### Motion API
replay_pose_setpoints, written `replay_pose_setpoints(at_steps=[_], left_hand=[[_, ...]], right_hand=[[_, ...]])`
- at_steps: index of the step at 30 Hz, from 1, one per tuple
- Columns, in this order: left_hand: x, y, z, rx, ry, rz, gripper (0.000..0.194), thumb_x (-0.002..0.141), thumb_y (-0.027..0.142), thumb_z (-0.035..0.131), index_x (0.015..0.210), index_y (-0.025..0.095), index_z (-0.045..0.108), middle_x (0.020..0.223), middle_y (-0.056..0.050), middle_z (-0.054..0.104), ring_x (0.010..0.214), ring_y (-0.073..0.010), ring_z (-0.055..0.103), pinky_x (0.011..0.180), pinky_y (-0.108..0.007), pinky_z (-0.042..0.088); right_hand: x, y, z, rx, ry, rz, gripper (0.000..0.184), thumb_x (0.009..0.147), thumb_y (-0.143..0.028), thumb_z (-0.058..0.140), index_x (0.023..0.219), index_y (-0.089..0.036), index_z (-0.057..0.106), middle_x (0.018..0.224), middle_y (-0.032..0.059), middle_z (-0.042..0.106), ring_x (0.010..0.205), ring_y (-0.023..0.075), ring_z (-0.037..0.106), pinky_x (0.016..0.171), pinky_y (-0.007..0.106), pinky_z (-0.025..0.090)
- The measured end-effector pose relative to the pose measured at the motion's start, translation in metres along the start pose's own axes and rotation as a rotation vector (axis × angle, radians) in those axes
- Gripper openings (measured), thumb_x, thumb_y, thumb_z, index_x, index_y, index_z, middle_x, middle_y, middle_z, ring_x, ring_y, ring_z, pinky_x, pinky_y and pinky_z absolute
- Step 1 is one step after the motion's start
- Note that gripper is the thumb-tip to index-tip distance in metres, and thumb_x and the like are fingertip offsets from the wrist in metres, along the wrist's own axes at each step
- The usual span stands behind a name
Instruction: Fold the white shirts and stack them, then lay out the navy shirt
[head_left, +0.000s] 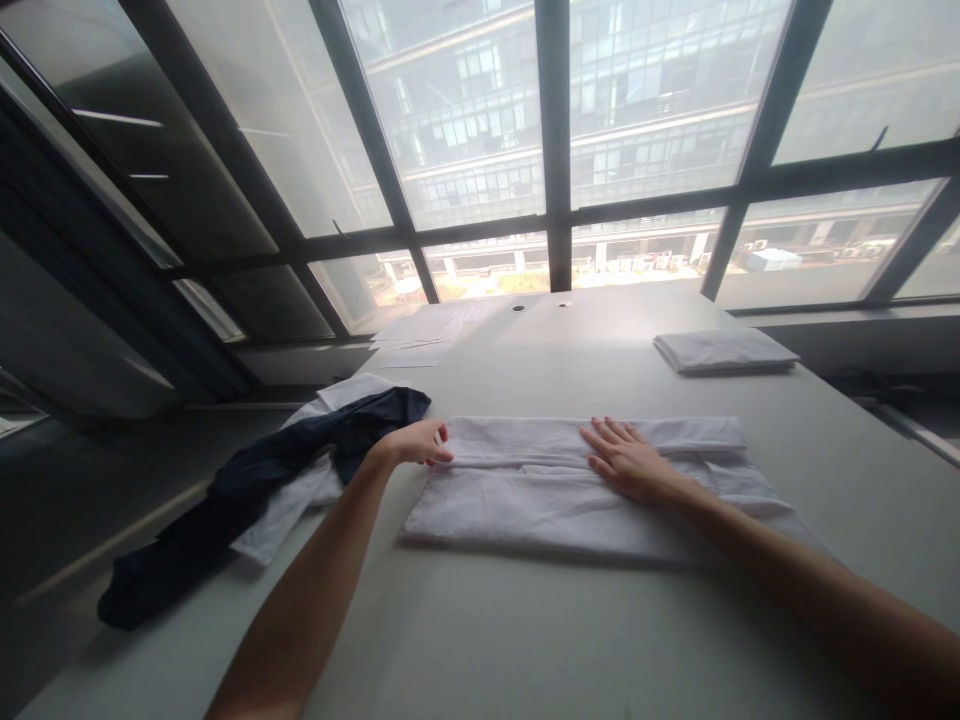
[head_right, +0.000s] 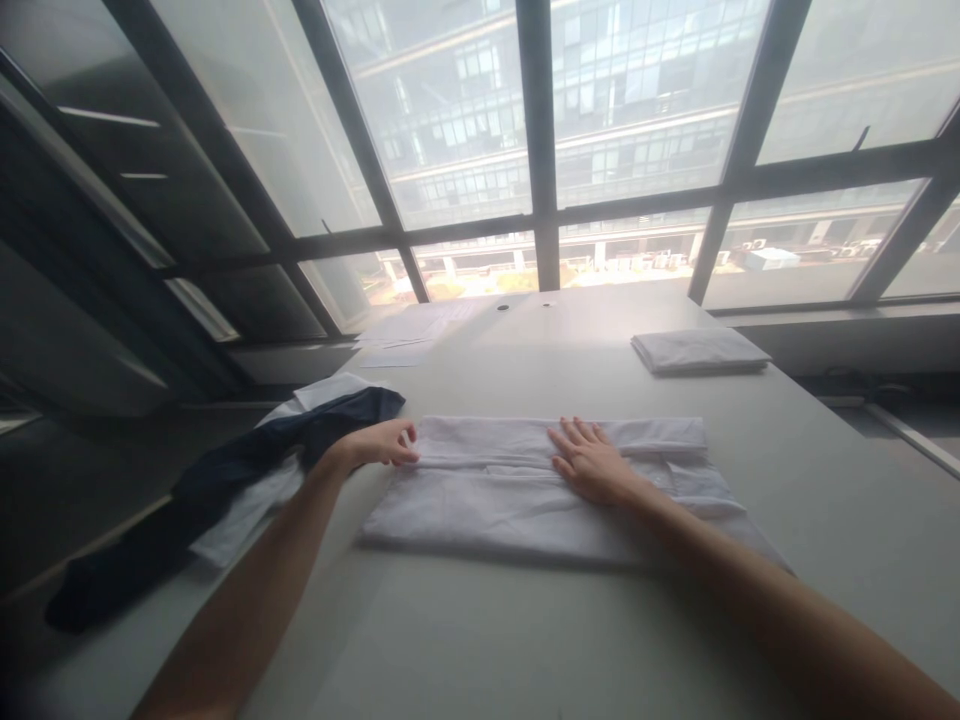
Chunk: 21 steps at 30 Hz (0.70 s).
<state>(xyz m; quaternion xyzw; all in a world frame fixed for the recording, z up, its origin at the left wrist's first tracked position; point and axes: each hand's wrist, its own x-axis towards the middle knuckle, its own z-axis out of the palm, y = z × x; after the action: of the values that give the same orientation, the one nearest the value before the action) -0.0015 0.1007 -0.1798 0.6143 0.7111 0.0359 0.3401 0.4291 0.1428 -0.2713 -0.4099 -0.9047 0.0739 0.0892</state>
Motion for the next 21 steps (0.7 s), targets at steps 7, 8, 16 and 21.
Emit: replay_pose_setpoints(at_steps=[7, 8, 16, 21], left_hand=[[0.000, 0.004, -0.002, 0.023, -0.004, 0.050, 0.047, 0.056, 0.043, 0.081, 0.091, 0.018, 0.061, 0.070, 0.001, 0.066, 0.067, -0.0200, 0.063, 0.062, -0.027, 0.047], [0.000, 0.003, -0.002, 0.040, -0.008, 0.046, 0.047, 0.055, 0.043, 0.081, 0.091, 0.017, 0.062, 0.069, 0.001, 0.065, 0.067, -0.0203, 0.063, 0.061, -0.027, 0.047], [-0.004, 0.024, 0.006, 0.243, 0.189, 0.082, 0.045, 0.073, 0.041, 0.075, 0.110, 0.017, 0.069, 0.099, -0.008, 0.072, 0.092, -0.0269, 0.068, 0.085, -0.033, 0.051], [0.005, 0.071, 0.068, 0.278, 0.553, 0.520, 0.048, 0.102, 0.041, 0.044, 0.140, 0.014, 0.057, 0.141, -0.015, 0.060, 0.132, -0.0256, 0.054, 0.115, -0.039, 0.038]], right_hand=[[0.000, -0.003, -0.005, -0.011, -0.022, 0.010, 0.064, 0.104, -0.051, 0.029, 0.159, -0.020, 0.036, 0.166, 0.0151, 0.027, 0.154, 0.0343, 0.020, 0.123, 0.056, 0.018], [-0.001, -0.004, -0.006, -0.012, -0.022, 0.010, 0.064, 0.104, -0.051, 0.028, 0.159, -0.020, 0.036, 0.166, 0.0150, 0.027, 0.155, 0.0343, 0.020, 0.123, 0.056, 0.019], [-0.001, -0.007, -0.008, -0.003, -0.035, 0.023, 0.064, 0.104, -0.052, 0.029, 0.160, -0.021, 0.036, 0.166, 0.0150, 0.026, 0.154, 0.0345, 0.019, 0.123, 0.057, 0.018], [0.002, -0.005, -0.008, 0.109, -0.039, 0.066, 0.067, 0.100, -0.048, 0.043, 0.160, -0.020, 0.033, 0.168, 0.0153, 0.019, 0.156, 0.0334, 0.012, 0.124, 0.057, 0.014]])
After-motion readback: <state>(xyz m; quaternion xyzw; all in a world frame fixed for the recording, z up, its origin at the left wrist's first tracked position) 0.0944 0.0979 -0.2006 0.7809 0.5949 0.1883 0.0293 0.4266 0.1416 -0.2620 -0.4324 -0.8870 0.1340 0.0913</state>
